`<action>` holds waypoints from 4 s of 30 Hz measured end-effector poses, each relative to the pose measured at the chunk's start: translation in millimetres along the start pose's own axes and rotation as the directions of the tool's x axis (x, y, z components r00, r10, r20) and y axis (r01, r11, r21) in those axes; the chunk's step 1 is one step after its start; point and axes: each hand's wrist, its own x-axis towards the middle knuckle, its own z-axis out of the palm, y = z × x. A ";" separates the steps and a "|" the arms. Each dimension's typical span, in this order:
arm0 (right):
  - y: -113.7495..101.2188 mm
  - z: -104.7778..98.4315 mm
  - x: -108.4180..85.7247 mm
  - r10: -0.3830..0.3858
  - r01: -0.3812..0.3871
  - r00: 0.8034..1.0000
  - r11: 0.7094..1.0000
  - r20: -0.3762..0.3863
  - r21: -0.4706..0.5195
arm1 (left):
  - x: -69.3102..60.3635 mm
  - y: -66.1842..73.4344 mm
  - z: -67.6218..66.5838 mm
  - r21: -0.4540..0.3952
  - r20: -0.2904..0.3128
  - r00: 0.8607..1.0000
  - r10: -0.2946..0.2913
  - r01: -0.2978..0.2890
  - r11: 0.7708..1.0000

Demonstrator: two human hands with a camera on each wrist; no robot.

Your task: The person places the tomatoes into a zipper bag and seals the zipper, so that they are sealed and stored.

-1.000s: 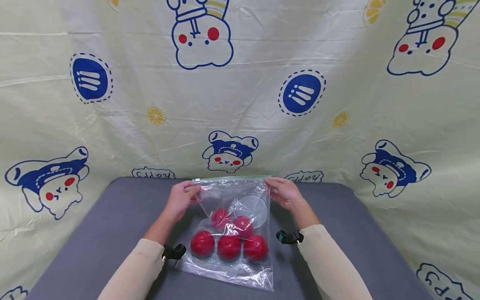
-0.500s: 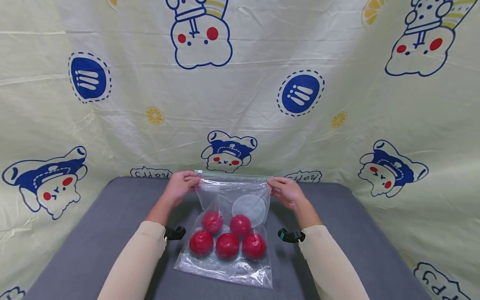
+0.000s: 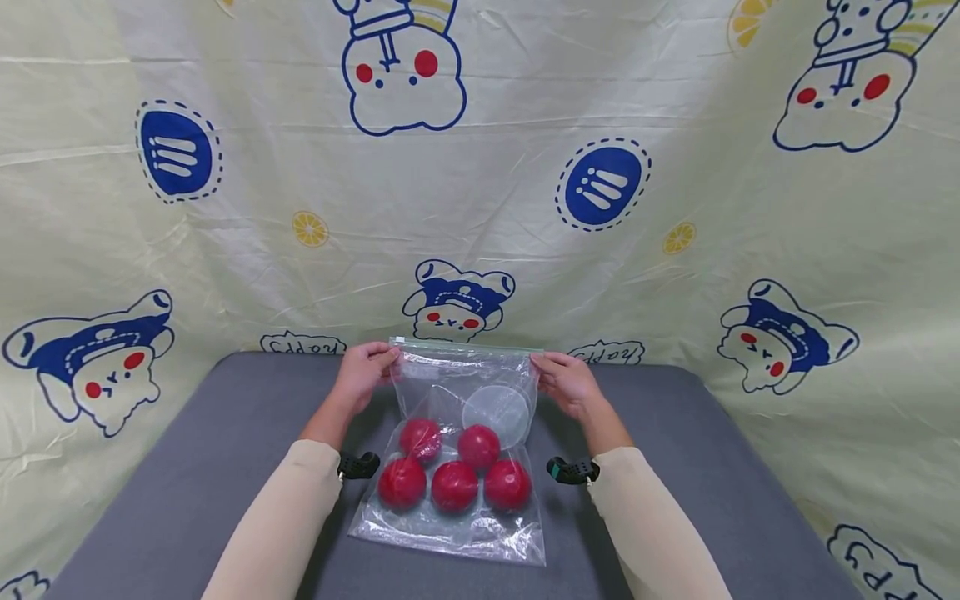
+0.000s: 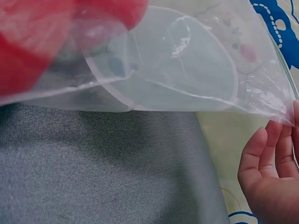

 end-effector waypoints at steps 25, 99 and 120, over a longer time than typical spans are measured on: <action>2.9 15.5 3.9 -0.031 0.034 0.996 0.999 -0.090 0.034 | 2.2 -7.8 -6.0 -0.083 -0.005 1.000 0.002 -0.002 0.997; -62.9 194.2 14.3 -0.156 0.501 0.851 0.533 0.502 -0.682 | -3.3 -16.1 6.8 -0.230 -0.038 0.991 0.128 -0.133 0.964; -63.5 192.7 13.6 -0.128 0.458 0.874 0.541 0.469 -0.706 | -1.5 -18.4 9.0 -0.261 -0.054 0.985 0.163 -0.172 0.950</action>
